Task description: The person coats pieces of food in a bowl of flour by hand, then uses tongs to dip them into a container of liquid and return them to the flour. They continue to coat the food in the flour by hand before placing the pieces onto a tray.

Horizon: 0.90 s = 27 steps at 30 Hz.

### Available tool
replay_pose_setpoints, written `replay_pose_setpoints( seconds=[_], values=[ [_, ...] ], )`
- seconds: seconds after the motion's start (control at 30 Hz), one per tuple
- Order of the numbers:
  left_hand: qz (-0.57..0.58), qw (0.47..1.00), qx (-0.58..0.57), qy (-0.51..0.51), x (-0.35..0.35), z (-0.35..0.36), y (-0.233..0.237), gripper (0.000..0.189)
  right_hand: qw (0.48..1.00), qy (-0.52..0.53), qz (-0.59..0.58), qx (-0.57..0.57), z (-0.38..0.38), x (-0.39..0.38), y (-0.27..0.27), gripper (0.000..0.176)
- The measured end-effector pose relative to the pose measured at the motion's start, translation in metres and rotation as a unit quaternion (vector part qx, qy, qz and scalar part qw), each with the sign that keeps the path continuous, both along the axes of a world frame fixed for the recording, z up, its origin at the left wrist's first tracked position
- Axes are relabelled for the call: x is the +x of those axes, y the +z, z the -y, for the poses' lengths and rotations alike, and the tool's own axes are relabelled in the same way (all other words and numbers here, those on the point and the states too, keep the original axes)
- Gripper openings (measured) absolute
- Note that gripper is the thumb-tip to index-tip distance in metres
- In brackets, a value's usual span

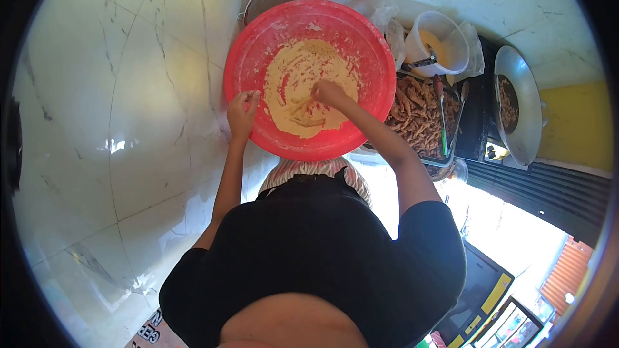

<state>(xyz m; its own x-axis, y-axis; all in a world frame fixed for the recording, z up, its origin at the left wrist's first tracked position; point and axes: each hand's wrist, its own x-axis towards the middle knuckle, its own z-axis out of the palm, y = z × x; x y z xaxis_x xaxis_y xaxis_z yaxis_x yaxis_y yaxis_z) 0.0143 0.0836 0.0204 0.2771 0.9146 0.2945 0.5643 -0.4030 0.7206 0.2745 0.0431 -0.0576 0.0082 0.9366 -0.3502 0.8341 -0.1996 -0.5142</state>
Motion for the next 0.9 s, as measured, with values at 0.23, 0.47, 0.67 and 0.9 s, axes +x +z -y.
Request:
replay_pose_setpoints(
  seconds=[0.23,0.47,0.67,0.9],
  values=[
    [-0.006,1.000,-0.011,-0.002,0.000,-0.001,0.002,0.026,0.951,0.063,0.253,0.165,0.008,-0.034,0.002,0.025],
    [-0.013,1.000,0.010,-0.009,0.000,0.001,0.004,0.024,0.947,0.267,-0.024,0.176,-0.012,-0.012,-0.017,0.026],
    [-0.017,1.000,0.013,-0.010,0.000,0.001,0.000,0.025,0.955,0.124,-0.226,-0.150,-0.024,-0.004,0.004,0.040],
    [-0.015,1.000,0.009,-0.008,-0.001,-0.001,0.001,0.025,0.995,-0.010,-0.081,0.057,-0.027,0.012,-0.023,0.028]
  ],
)
